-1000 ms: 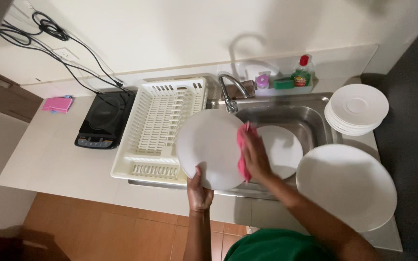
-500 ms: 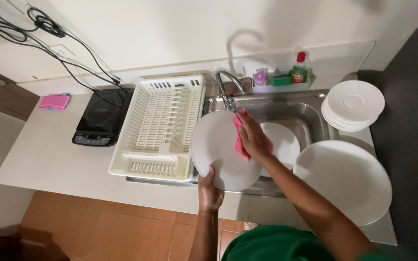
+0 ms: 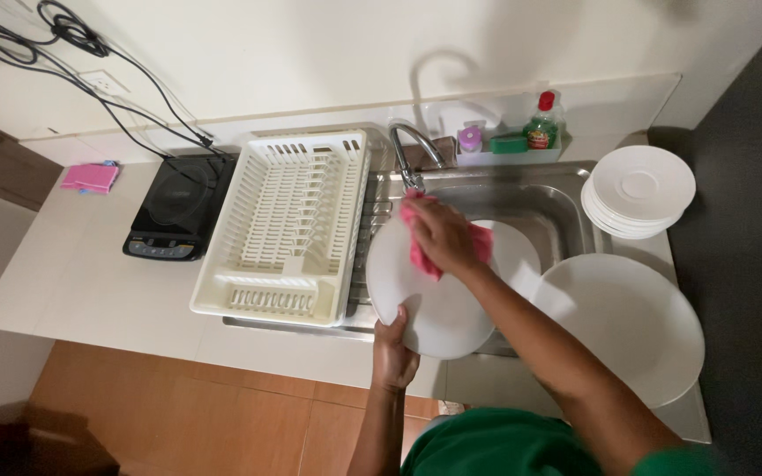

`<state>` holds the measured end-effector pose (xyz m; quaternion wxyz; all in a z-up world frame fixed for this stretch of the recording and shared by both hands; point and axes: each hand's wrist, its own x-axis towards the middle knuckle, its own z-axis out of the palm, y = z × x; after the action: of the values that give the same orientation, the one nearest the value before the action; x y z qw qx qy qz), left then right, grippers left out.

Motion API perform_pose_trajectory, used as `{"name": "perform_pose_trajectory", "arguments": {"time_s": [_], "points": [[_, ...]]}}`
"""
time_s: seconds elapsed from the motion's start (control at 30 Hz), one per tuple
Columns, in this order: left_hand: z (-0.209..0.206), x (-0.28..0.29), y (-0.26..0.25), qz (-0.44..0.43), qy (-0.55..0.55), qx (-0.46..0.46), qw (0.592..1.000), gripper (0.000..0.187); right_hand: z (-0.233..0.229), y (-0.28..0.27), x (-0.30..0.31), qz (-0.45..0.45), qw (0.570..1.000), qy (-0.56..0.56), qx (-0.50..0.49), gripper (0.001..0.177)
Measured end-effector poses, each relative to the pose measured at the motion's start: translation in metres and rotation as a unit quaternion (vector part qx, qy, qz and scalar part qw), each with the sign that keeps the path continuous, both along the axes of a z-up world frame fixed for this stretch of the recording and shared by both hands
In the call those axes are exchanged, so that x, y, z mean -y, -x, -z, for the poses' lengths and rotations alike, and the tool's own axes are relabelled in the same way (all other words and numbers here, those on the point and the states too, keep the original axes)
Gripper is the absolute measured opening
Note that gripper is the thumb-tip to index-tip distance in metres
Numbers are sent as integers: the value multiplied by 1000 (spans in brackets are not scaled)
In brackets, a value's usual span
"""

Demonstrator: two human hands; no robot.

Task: The person cleans a plate by hand using a cloth.

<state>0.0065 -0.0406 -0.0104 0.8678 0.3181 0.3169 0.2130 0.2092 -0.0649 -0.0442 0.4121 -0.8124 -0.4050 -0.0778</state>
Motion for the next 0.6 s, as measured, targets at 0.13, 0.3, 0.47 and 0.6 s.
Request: {"name": "perform_pose_trajectory", "arguments": {"time_s": [0.13, 0.3, 0.47, 0.6], "points": [[-1, -14, -2, -49, -2, 8, 999, 38, 30, 17, 28, 52, 990, -24, -132, 47], [12, -32, -10, -114, 9, 24, 993, 32, 30, 108, 41, 102, 979, 70, -164, 54], [-24, 8, -16, -82, 26, 20, 996, 27, -3, 85, 27, -49, 995, 86, -30, 55], [-5, 10, -5, 0, 34, 34, 999, 34, 5, 10, 28, 98, 987, 106, -62, 50]]}}
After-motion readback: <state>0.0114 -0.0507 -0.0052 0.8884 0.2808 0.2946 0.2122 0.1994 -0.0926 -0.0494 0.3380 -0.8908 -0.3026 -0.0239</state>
